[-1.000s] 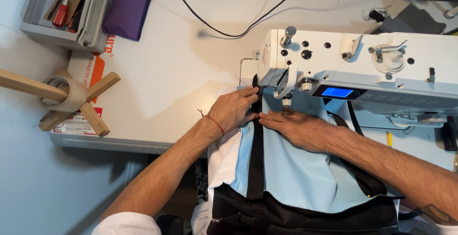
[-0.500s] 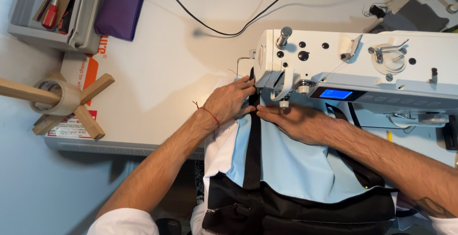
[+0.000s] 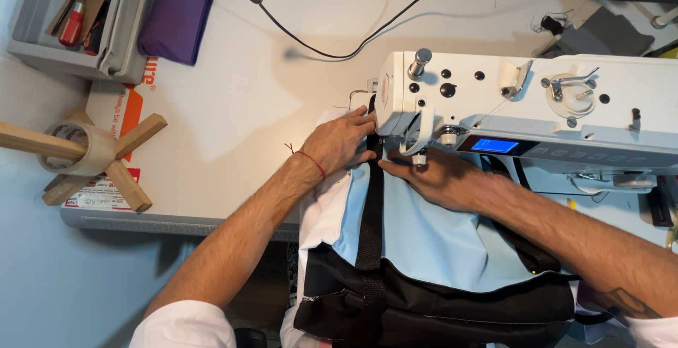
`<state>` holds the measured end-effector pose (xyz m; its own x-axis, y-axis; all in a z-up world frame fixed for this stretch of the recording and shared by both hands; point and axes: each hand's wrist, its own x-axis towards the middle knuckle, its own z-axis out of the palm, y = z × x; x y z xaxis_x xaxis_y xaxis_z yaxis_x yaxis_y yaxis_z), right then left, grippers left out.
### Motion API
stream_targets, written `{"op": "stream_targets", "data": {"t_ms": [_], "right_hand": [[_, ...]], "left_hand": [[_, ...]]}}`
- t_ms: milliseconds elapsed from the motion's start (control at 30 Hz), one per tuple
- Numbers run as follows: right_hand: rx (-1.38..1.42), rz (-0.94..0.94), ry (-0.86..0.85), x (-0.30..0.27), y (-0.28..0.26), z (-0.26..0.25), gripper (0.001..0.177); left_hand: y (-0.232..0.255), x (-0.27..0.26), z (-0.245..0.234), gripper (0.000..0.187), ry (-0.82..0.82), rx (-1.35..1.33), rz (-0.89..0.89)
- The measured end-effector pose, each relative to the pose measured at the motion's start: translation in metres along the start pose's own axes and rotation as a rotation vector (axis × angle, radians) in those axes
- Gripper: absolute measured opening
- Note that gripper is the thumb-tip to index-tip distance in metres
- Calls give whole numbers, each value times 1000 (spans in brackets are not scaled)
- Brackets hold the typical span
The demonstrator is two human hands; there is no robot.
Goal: The recorder is sewing a blue and white fabric bag with black straps using an industrial sewing machine, occasionally using scissors to trim threads.
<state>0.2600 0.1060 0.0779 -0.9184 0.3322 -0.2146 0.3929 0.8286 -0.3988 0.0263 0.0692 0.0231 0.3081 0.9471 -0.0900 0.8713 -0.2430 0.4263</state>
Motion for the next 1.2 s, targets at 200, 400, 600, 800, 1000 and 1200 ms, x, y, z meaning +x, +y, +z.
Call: {"op": "stream_targets", "data": {"t_ms": [200,400,600,800,1000,1200], "right_hand": [[274,236,-107,5,-13,-19,28],[135,202,-19,0,-7,-6,30],[-192,-16,33,-3,-4,12,41],[-346,-86,54,-5,-6,12,50],[11,72,-37,-1,0,9,44],[323,350,-109,1,-30,-27,38]], "left_hand": [[3,5,-5,63,-20,-27,-32],[-1,5,0,64,-13,-18,-24],[1,-1,-2,63,-6,-34,-41],[3,-14,-30,78,166,62,-38],[-54,-20,-34,77,42,-290,-252],[-44,-15,-38,54,-200,-727,-246]]}}
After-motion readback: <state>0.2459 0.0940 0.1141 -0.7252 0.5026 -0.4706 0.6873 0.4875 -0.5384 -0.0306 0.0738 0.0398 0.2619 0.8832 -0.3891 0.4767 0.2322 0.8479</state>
